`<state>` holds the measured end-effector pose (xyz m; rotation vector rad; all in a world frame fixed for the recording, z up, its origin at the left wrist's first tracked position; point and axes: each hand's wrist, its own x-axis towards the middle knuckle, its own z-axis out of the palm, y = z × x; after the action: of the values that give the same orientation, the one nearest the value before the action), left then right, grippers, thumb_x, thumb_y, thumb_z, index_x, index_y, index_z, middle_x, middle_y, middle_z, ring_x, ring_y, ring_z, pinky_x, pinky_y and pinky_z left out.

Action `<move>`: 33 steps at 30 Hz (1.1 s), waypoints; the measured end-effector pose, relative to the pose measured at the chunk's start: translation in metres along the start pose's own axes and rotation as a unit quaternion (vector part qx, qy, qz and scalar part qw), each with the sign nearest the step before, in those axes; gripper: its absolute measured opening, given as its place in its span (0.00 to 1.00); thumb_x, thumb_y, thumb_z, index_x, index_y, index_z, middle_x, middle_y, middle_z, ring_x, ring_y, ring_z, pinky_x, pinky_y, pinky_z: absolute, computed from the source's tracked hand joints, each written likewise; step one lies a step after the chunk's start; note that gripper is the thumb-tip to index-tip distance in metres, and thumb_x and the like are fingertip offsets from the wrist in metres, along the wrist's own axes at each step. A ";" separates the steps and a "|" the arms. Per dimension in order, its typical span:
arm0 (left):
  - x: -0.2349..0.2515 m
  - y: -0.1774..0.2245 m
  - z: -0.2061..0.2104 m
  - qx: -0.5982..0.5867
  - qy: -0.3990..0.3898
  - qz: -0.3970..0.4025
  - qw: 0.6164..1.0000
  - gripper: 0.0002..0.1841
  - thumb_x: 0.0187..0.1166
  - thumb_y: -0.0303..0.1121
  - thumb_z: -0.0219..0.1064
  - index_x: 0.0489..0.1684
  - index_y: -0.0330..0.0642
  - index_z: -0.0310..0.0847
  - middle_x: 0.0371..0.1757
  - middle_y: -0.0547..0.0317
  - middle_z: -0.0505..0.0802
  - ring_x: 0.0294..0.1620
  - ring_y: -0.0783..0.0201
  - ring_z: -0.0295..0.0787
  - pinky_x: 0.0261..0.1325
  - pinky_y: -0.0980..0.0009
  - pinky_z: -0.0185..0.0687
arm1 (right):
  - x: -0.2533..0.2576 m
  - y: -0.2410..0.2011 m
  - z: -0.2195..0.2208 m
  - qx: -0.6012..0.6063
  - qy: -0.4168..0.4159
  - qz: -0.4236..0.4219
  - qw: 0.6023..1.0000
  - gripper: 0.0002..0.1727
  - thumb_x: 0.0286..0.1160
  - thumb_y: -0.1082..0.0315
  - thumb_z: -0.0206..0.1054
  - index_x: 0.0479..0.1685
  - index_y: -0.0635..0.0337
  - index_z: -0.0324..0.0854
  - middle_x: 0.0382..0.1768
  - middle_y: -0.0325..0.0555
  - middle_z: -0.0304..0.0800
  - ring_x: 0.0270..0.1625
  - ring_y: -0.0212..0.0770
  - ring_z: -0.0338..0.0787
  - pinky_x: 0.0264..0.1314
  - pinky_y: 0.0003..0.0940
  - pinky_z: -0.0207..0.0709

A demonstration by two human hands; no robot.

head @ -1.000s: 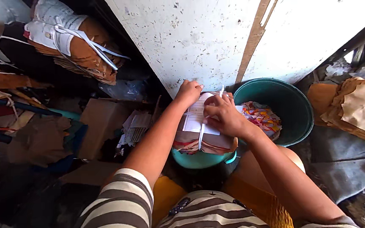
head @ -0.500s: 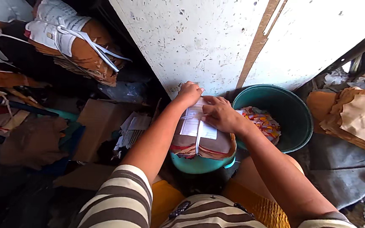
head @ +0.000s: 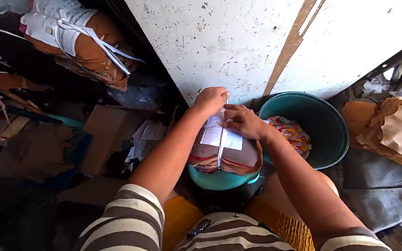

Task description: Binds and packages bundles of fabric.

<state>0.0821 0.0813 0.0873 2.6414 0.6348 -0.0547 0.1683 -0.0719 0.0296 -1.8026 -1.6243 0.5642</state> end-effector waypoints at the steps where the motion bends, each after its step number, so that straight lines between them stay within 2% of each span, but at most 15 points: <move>1: -0.007 0.004 0.000 -0.004 0.009 -0.005 1.000 0.23 0.95 0.43 0.48 0.43 0.32 0.82 0.40 0.40 0.88 0.49 0.43 0.87 0.56 0.42 0.78 | 0.001 0.006 0.001 0.019 0.007 0.006 1.000 0.16 0.82 0.54 0.64 0.43 0.57 0.88 0.79 0.53 0.78 0.81 0.62 0.73 0.70 0.76 0.60; 6: -0.046 0.018 0.022 -0.078 0.067 -0.027 0.994 0.22 0.95 0.43 0.49 0.40 0.34 0.82 0.36 0.44 0.86 0.44 0.48 0.86 0.51 0.45 0.78 | 0.005 0.025 0.006 0.050 0.068 0.016 0.996 0.19 0.83 0.55 0.58 0.44 0.59 0.88 0.62 0.52 0.89 0.71 0.59 0.81 0.67 0.72 0.64; 8: -0.056 0.018 0.041 -0.090 0.133 -0.021 0.987 0.20 0.94 0.41 0.51 0.39 0.34 0.81 0.33 0.45 0.86 0.42 0.48 0.86 0.50 0.46 0.77 | 0.001 0.019 0.007 0.043 0.089 0.025 0.995 0.20 0.84 0.55 0.58 0.53 0.57 0.91 0.64 0.51 0.89 0.73 0.58 0.80 0.70 0.71 0.64; 9: -0.057 0.018 0.046 -0.085 0.156 -0.016 0.984 0.20 0.94 0.41 0.51 0.39 0.34 0.81 0.33 0.45 0.86 0.41 0.49 0.87 0.50 0.48 0.78 | -0.002 0.015 0.008 0.030 0.107 0.022 0.994 0.20 0.83 0.54 0.58 0.53 0.57 0.91 0.64 0.51 0.89 0.74 0.59 0.79 0.70 0.71 0.65; 13: -0.057 0.013 0.049 -0.038 0.164 -0.004 0.986 0.22 0.94 0.43 0.50 0.40 0.35 0.82 0.34 0.45 0.88 0.42 0.46 0.89 0.48 0.45 0.79 | -0.046 -0.016 0.009 -0.062 0.231 -0.026 0.971 0.19 0.84 0.52 0.60 0.39 0.58 0.87 0.63 0.57 0.84 0.71 0.63 0.77 0.67 0.65 0.68; 15: -0.057 0.014 0.049 -0.018 0.158 -0.002 0.987 0.21 0.93 0.44 0.50 0.42 0.36 0.83 0.36 0.46 0.89 0.44 0.46 0.90 0.48 0.44 0.79 | -0.084 -0.045 0.002 -0.083 0.245 -0.051 0.965 0.20 0.85 0.52 0.57 0.35 0.58 0.85 0.46 0.52 0.83 0.56 0.56 0.79 0.56 0.56 0.69; 16: -0.058 0.015 0.049 -0.012 0.152 -0.002 0.988 0.21 0.92 0.45 0.51 0.44 0.37 0.83 0.38 0.46 0.90 0.46 0.46 0.90 0.50 0.43 0.80 | -0.104 -0.060 0.000 -0.069 0.223 -0.054 0.971 0.21 0.86 0.52 0.55 0.32 0.55 0.83 0.36 0.44 0.81 0.47 0.47 0.80 0.49 0.48 0.71; 18: -0.061 0.019 0.050 -0.012 0.149 0.006 0.989 0.19 0.90 0.46 0.55 0.46 0.37 0.83 0.40 0.46 0.91 0.48 0.46 0.90 0.52 0.44 0.80 | -0.137 -0.086 0.001 0.018 0.118 -0.042 0.992 0.22 0.90 0.49 0.52 0.31 0.50 0.82 0.26 0.30 0.77 0.32 0.27 0.80 0.35 0.30 0.76; 20: -0.063 0.019 0.052 -0.012 0.157 0.013 0.987 0.19 0.89 0.45 0.57 0.47 0.37 0.84 0.42 0.45 0.91 0.49 0.45 0.91 0.52 0.44 0.81 | -0.161 -0.113 0.010 0.131 -0.003 -0.048 0.990 0.24 0.92 0.50 0.51 0.31 0.54 0.80 0.26 0.33 0.76 0.31 0.26 0.77 0.34 0.28 0.73; 22: -0.064 0.018 0.053 -0.009 0.161 0.021 0.987 0.20 0.90 0.45 0.55 0.45 0.36 0.84 0.41 0.44 0.91 0.49 0.45 0.90 0.53 0.44 0.81 | -0.175 -0.140 0.020 0.209 -0.072 -0.116 0.968 0.23 0.93 0.55 0.51 0.31 0.59 0.79 0.29 0.39 0.78 0.35 0.29 0.80 0.39 0.26 0.74; 24: -0.065 0.012 0.055 0.003 0.177 0.044 0.983 0.20 0.91 0.44 0.53 0.42 0.37 0.83 0.39 0.46 0.90 0.47 0.46 0.90 0.51 0.45 0.81 | -0.178 -0.169 0.030 0.253 -0.099 -0.201 0.941 0.23 0.94 0.59 0.49 0.30 0.63 0.78 0.30 0.45 0.79 0.39 0.35 0.82 0.44 0.28 0.77; 27: -0.068 -0.002 0.061 0.016 0.212 0.097 0.972 0.20 0.90 0.43 0.52 0.35 0.38 0.83 0.33 0.49 0.89 0.43 0.49 0.90 0.50 0.47 0.80 | -0.162 -0.209 0.046 0.284 -0.097 -0.277 0.913 0.19 0.90 0.66 0.51 0.30 0.67 0.79 0.30 0.50 0.80 0.39 0.40 0.83 0.44 0.31 0.77; 30: -0.081 -0.009 0.057 -0.014 0.181 0.140 0.973 0.19 0.89 0.39 0.54 0.33 0.35 0.83 0.34 0.46 0.89 0.44 0.47 0.90 0.50 0.44 0.81 | -0.137 -0.228 0.052 0.299 -0.099 -0.274 0.909 0.16 0.87 0.71 0.54 0.32 0.72 0.81 0.30 0.51 0.82 0.38 0.38 0.84 0.43 0.32 0.77; 32: -0.094 -0.012 0.061 -0.030 0.182 0.171 0.968 0.18 0.88 0.38 0.56 0.31 0.35 0.83 0.37 0.46 0.90 0.47 0.48 0.90 0.55 0.46 0.82 | -0.122 -0.227 0.036 0.294 -0.108 -0.220 0.924 0.15 0.87 0.73 0.52 0.40 0.74 0.82 0.33 0.49 0.86 0.39 0.33 0.86 0.46 0.29 0.80; 33: -0.102 -0.012 0.061 -0.027 0.178 0.177 0.968 0.17 0.87 0.38 0.57 0.33 0.35 0.84 0.37 0.46 0.90 0.46 0.48 0.90 0.53 0.47 0.83 | -0.114 -0.221 0.021 0.280 -0.113 -0.191 0.934 0.15 0.87 0.74 0.50 0.44 0.73 0.82 0.35 0.47 0.87 0.41 0.30 0.87 0.48 0.28 0.82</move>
<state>-0.0114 0.0226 0.0405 2.6893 0.2545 0.5424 -0.0197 -0.1736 0.1583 -1.0048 -1.6826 0.9590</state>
